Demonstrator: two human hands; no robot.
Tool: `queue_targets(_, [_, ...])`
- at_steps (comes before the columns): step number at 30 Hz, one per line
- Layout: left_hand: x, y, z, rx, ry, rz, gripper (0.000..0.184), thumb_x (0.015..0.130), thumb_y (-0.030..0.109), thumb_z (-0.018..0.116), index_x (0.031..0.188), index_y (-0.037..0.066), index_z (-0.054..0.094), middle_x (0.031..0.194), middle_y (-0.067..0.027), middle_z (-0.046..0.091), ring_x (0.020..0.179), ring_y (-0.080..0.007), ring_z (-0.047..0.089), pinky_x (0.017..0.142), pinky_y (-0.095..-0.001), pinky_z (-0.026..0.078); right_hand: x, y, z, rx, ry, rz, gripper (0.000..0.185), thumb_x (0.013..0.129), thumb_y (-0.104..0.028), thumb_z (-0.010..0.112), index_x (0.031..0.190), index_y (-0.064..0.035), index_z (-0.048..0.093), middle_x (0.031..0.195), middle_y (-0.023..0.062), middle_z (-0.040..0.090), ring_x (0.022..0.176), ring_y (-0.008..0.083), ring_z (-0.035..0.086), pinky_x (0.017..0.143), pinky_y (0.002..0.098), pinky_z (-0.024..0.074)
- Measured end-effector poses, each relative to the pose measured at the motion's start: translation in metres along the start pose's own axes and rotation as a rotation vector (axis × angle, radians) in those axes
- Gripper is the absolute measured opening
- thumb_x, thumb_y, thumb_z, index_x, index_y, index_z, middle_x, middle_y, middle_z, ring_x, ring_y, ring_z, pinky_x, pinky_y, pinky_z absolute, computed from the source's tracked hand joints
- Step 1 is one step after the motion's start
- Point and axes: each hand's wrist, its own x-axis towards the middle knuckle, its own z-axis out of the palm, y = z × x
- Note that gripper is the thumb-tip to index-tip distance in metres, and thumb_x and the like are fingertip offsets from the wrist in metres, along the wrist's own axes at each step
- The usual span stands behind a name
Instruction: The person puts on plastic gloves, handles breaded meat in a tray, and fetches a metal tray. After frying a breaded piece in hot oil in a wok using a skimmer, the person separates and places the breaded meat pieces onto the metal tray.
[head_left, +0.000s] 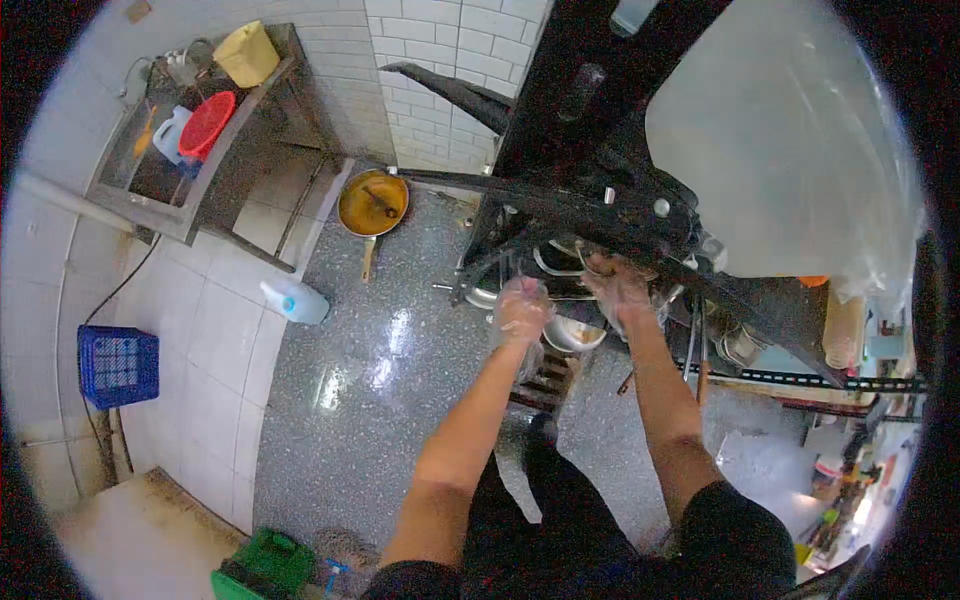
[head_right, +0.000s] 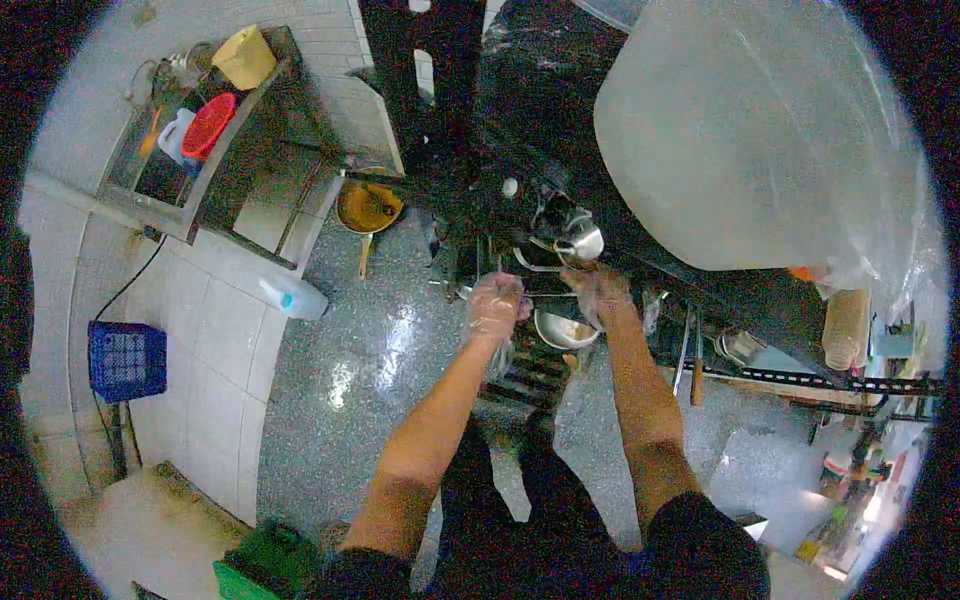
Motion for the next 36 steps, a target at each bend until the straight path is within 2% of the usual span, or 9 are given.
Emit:
queue_targets(6, [0.031,0.029,0.031,0.755,0.279,0.176,0.027,0.077,0.027,0.059,0.088,0.002,0.061,0.081,-0.0174,0.064,0.077,-0.0352,0.063,0.076,-0.0408,0.050,-0.016,-0.076,0.027,0.526,-0.111,-0.015,0.051,0.086,-0.040,0.049,0.128,-0.0112,0.047,0.129,0.0084,0.051,0.104,0.0276,0.054,0.090,0.0521,0.0461])
queue_targets(9, [0.064,0.029,0.039,0.732,0.033,0.045,0.036,0.076,0.029,0.062,0.095,-0.001,0.060,0.092,-0.0201,0.064,0.089,-0.0358,0.062,0.083,-0.0407,0.049,-0.018,-0.105,0.027,0.599,-0.125,-0.106,0.050,0.086,-0.039,0.048,0.128,-0.0105,0.047,0.128,0.0089,0.051,0.105,0.0278,0.054,0.090,0.0511,0.0463])
queue_targets(14, [0.090,0.035,0.040,1.425,-0.513,0.412,0.028,0.080,0.028,0.062,0.090,0.001,0.064,0.098,-0.0196,0.065,0.090,-0.0298,0.065,0.080,-0.0425,0.051,-0.020,-0.132,0.024,0.607,-0.139,-0.238,0.049,0.087,-0.038,0.045,0.127,-0.0094,0.047,0.128,0.0097,0.051,0.106,0.0280,0.053,0.089,0.0495,0.0468])
queue_targets(19, [0.084,0.026,0.052,-0.015,-0.182,-0.259,0.022,0.081,0.021,0.060,0.080,-0.001,0.066,0.092,-0.0153,0.067,0.089,-0.0287,0.065,0.072,-0.0462,0.052,-0.025,-0.151,0.022,0.600,-0.136,-0.320,0.048,0.088,-0.037,0.043,0.126,-0.0082,0.048,0.128,0.0106,0.051,0.106,0.0283,0.053,0.089,0.0479,0.0473])
queue_targets(23, [0.124,-0.052,0.040,0.743,-0.246,0.546,0.027,0.080,0.014,0.062,0.099,-0.005,0.060,0.089,-0.0175,0.065,0.076,-0.0292,0.067,0.062,-0.0431,0.054,-0.035,-0.164,0.014,0.602,-0.141,-0.362,0.047,0.089,-0.036,0.040,0.126,-0.0073,0.048,0.128,0.0113,0.051,0.107,0.0285,0.053,0.089,0.0466,0.0476])
queue_targets(25, [0.108,-0.036,0.030,0.799,-0.245,0.491,0.035,0.078,0.015,0.064,0.106,-0.005,0.058,0.090,-0.0179,0.064,0.080,-0.0293,0.066,0.070,-0.0435,0.052,-0.045,-0.167,0.012,0.607,-0.149,-0.375,0.047,0.089,-0.035,0.039,0.126,-0.0069,0.048,0.127,0.0116,0.052,0.107,0.0286,0.053,0.089,0.0459,0.0478])
queue_targets(29, [0.027,0.059,0.012,0.264,0.015,0.036,0.045,0.077,0.015,0.066,0.115,-0.004,0.052,0.091,-0.0194,0.064,0.078,-0.0297,0.065,0.075,-0.0446,0.051,-0.066,-0.168,-0.017,0.631,-0.184,-0.384,0.046,0.090,-0.034,0.037,0.125,-0.0059,0.048,0.127,0.0123,0.052,0.108,0.0288,0.053,0.088,0.0447,0.0482])
queue_targets(32, [0.011,0.045,-0.004,0.537,-0.043,0.376,0.040,0.075,0.002,0.058,0.113,-0.001,0.045,0.088,-0.0201,0.062,0.076,-0.0317,0.063,0.073,-0.0402,0.052,-0.088,-0.157,-0.060,0.652,-0.256,-0.345,0.046,0.091,-0.033,0.036,0.125,-0.0053,0.048,0.127,0.0128,0.052,0.108,0.0290,0.052,0.088,0.0437,0.0485])
queue_targets(36, [-0.036,0.137,0.002,0.666,0.219,0.406,0.018,0.079,0.008,0.056,0.095,0.001,0.056,0.087,-0.0160,0.062,0.086,-0.0310,0.061,0.079,-0.0375,0.048,-0.107,-0.135,-0.111,0.712,-0.474,-0.263,0.046,0.092,-0.032,0.034,0.124,-0.0043,0.049,0.127,0.0135,0.052,0.109,0.0292,0.052,0.088,0.0424,0.0489])
